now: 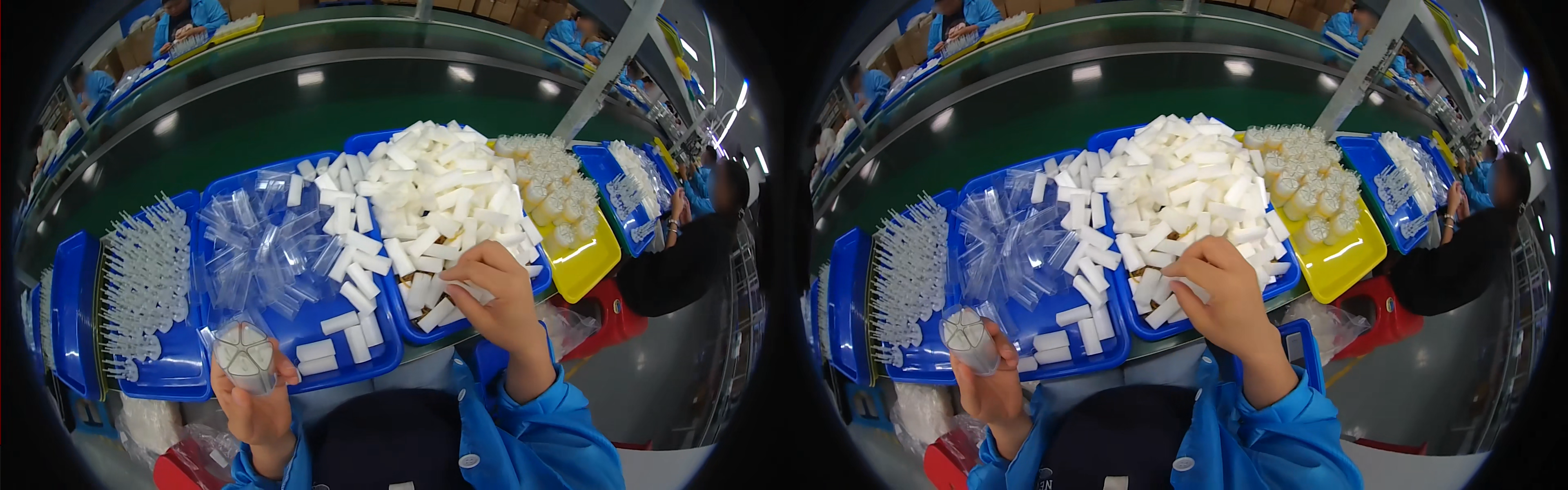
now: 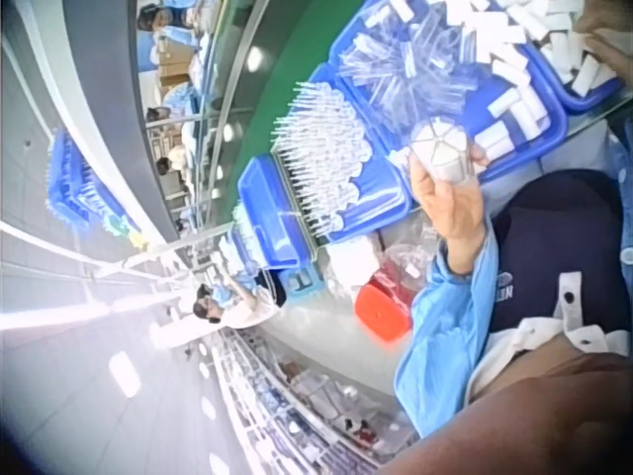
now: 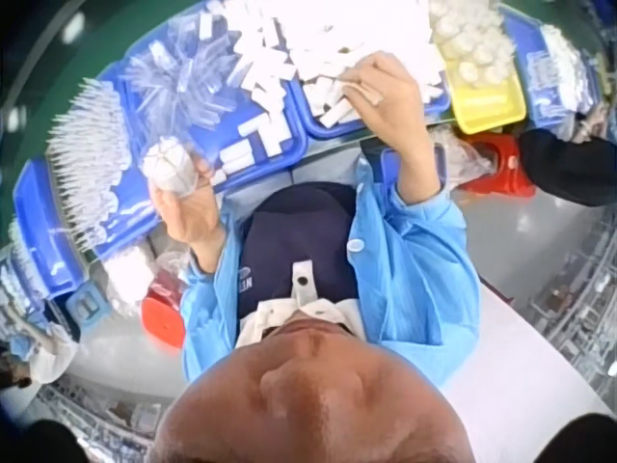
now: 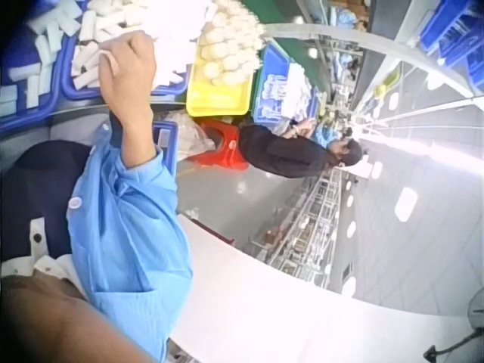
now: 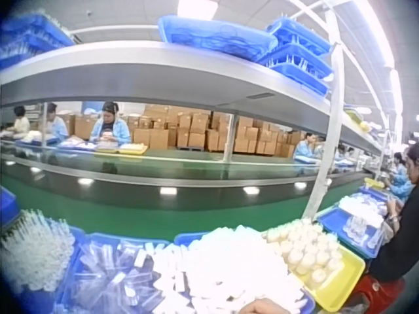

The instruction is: The person inserts white plastic cylindrical components into clear plastic sleeves. They pick up a white piece from a blue bin, slide it into a clear sleeve, and place the assembled unit into a yellow bin. The process is repeated continuously throughout the clip.

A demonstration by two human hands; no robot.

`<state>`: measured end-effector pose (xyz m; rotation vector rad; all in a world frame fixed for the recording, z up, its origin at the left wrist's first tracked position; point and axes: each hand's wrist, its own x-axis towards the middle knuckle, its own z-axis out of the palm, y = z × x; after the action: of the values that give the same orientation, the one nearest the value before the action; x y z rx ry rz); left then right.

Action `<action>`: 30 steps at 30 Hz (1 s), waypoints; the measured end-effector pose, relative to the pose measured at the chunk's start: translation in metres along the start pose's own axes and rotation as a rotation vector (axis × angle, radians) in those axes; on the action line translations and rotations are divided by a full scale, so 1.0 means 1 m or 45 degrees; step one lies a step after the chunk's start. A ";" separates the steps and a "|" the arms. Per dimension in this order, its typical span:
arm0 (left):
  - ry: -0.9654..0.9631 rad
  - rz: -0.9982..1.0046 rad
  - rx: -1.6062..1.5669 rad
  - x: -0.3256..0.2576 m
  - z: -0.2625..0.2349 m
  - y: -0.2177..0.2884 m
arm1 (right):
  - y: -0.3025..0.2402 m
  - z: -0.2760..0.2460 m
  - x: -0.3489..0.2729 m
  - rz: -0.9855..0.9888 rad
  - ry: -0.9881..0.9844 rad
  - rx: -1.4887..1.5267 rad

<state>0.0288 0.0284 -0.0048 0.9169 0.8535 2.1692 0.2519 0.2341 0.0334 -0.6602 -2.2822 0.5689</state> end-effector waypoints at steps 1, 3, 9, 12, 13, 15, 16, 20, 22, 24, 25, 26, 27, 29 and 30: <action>-0.001 -0.003 -0.005 -0.002 -0.001 0.002 | -0.003 0.006 0.006 -0.009 -0.021 -0.015; 0.178 -0.038 0.088 -0.006 0.002 0.005 | -0.004 0.013 0.016 -0.060 -0.104 -0.058; 0.294 -0.102 0.155 -0.005 0.009 0.006 | 0.003 0.042 0.026 -0.059 -0.117 -0.377; 0.266 -0.133 0.147 -0.005 0.008 0.009 | 0.007 0.031 0.035 0.189 -0.014 -0.072; 0.258 -0.143 0.147 -0.006 0.007 0.009 | 0.007 0.026 0.037 0.317 0.033 0.108; 0.280 -0.129 0.133 -0.005 0.008 0.008 | 0.006 0.025 0.036 0.124 0.014 0.001; 0.288 -0.123 0.127 -0.004 0.009 0.007 | 0.006 0.025 0.034 0.028 0.007 -0.053; 0.225 -0.179 0.125 -0.003 0.012 0.005 | -0.005 0.052 0.026 -0.110 -0.077 -0.440; 0.217 -0.193 0.206 -0.003 0.016 0.006 | 0.001 0.046 0.031 -0.024 -0.036 -0.305; 0.229 -0.193 0.236 -0.004 0.017 0.005 | 0.012 0.034 0.035 0.123 0.096 0.070; 0.234 -0.192 0.248 -0.004 0.017 0.005 | 0.009 0.026 0.038 0.223 0.145 0.157; 0.244 -0.212 0.251 -0.004 0.018 0.004 | 0.011 0.024 0.040 0.306 0.186 0.433; 0.244 -0.229 0.249 -0.002 0.019 0.003 | 0.014 0.021 0.041 0.384 0.234 0.705; 0.206 -0.253 0.200 0.000 0.020 0.000 | 0.017 0.016 0.042 0.526 0.259 1.196; 0.175 -0.249 0.160 0.001 0.019 -0.001 | 0.020 0.016 0.041 0.548 0.305 1.277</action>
<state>0.0433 0.0355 0.0057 0.7173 1.1094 2.0448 0.2198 0.2709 0.0317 -0.6299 -1.3486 1.5813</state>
